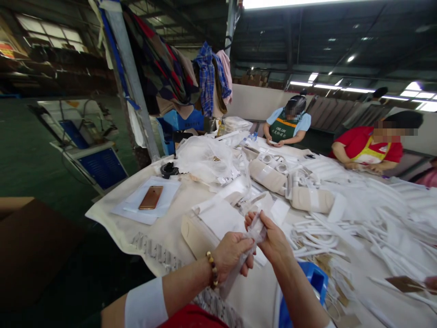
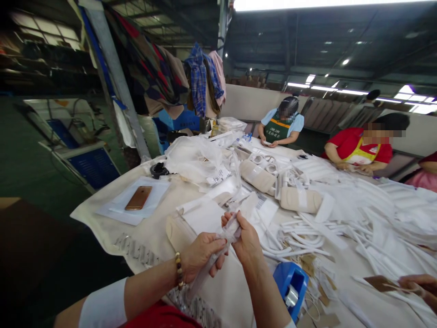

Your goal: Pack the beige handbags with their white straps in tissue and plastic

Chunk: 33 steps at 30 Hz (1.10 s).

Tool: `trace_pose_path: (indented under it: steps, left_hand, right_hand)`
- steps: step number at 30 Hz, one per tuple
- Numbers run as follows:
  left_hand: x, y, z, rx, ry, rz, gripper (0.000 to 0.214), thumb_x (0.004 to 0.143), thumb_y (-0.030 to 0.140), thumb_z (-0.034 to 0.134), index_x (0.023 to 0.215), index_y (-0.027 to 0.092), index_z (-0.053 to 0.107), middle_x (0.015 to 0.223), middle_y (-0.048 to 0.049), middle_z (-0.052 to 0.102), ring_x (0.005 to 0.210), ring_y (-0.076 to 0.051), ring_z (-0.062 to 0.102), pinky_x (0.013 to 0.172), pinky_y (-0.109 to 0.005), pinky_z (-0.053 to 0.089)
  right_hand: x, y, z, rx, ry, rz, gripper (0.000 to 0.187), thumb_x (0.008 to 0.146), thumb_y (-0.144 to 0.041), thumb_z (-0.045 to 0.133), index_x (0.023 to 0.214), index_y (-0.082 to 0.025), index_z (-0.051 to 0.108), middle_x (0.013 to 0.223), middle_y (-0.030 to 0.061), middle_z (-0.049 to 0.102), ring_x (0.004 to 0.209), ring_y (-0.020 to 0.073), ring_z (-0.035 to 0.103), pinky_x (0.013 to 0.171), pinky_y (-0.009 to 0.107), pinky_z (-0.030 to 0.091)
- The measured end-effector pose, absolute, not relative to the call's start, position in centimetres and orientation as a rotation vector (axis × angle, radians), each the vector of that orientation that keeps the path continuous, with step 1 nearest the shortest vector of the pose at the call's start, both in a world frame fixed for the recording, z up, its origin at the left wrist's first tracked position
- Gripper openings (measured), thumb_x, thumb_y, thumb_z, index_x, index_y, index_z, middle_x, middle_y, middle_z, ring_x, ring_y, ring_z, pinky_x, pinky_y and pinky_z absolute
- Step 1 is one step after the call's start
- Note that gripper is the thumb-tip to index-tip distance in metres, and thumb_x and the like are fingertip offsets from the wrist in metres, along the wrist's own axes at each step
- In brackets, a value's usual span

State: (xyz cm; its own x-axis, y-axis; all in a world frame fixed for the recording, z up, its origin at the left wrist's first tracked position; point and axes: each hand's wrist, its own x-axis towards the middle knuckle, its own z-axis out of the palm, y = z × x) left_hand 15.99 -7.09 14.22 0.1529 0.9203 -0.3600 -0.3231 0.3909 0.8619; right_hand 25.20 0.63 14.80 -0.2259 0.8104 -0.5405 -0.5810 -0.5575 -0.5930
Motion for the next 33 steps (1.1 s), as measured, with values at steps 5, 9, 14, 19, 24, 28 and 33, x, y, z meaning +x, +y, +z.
trace_pose_path:
  steps: [5,9,14,19,24,28,33]
  left_hand:
    - [15.7,-8.8,14.1,0.722,1.121,0.993,0.03,0.065,0.044,0.052,0.063,0.015,0.05,0.036,0.0059,0.046,0.023,-0.004,0.03,0.027,-0.016,0.019]
    - [14.8,-9.3,14.2,0.708,1.121,0.975,0.027,0.065,0.042,0.051,0.062,0.015,0.051,0.035,0.0061,0.045,0.023,-0.004,0.03,0.027,-0.016,0.019]
    - [13.0,-8.2,15.2,0.652,1.1,1.028,0.025,0.067,0.039,0.054,0.063,0.014,0.052,0.037,0.0054,0.047,0.024,-0.004,0.032,0.029,-0.017,0.018]
    - [13.0,-7.2,16.6,0.662,1.032,1.029,0.027,0.067,0.038,0.058,0.062,0.012,0.053,0.038,0.0044,0.048,0.025,-0.004,0.034,0.03,-0.017,0.021]
    - [11.7,-8.0,16.6,0.573,0.706,0.822,0.055,0.058,0.061,0.064,0.077,0.01,0.056,0.06,-0.0079,0.063,0.046,-0.014,0.058,0.045,-0.023,0.042]
    - [9.9,-10.3,15.0,0.591,0.592,0.695,0.049,0.057,0.047,0.073,0.086,0.01,0.059,0.067,-0.0105,0.065,0.053,-0.019,0.062,0.047,-0.024,0.043]
    - [10.5,-12.1,15.1,0.637,0.774,0.749,0.035,0.053,0.036,0.075,0.074,0.009,0.067,0.06,-0.0056,0.063,0.044,-0.009,0.051,0.046,-0.018,0.036]
  right_hand:
    - [25.0,3.1,14.8,-1.096,-0.278,1.846,0.024,0.089,-0.016,0.037,0.073,-0.015,0.055,0.054,-0.0001,0.064,0.051,0.01,0.062,0.058,0.024,0.055]
    - [25.0,3.0,15.1,-1.109,-0.335,1.873,0.025,0.088,-0.02,0.039,0.072,-0.012,0.057,0.059,0.0037,0.065,0.055,0.012,0.063,0.061,0.026,0.055]
    - [25.8,0.0,13.5,-1.261,-0.957,1.487,0.039,0.078,-0.042,0.05,0.101,-0.011,0.055,0.098,0.014,0.063,0.09,0.0244,0.061,0.078,0.042,0.05]
    - [27.0,-0.3,11.6,-0.905,-1.974,0.156,0.042,0.076,-0.022,0.048,0.119,-0.02,0.048,0.128,0.0106,0.048,0.124,0.0248,0.036,0.103,0.048,0.026]
    - [27.6,1.8,11.6,-0.705,-2.234,-0.078,0.041,0.08,-0.007,0.037,0.113,-0.025,0.053,0.113,0.0049,0.062,0.111,0.0178,0.05,0.1,0.04,0.028]
    - [28.1,2.5,11.5,-0.714,-2.222,-0.059,0.047,0.078,-0.003,0.033,0.113,-0.025,0.056,0.113,0.0055,0.062,0.112,0.0181,0.05,0.1,0.041,0.03]
    - [27.6,2.2,11.2,-0.65,-2.181,0.195,0.041,0.08,-0.007,0.037,0.109,-0.026,0.059,0.11,0.0058,0.064,0.107,0.0184,0.054,0.099,0.043,0.032]
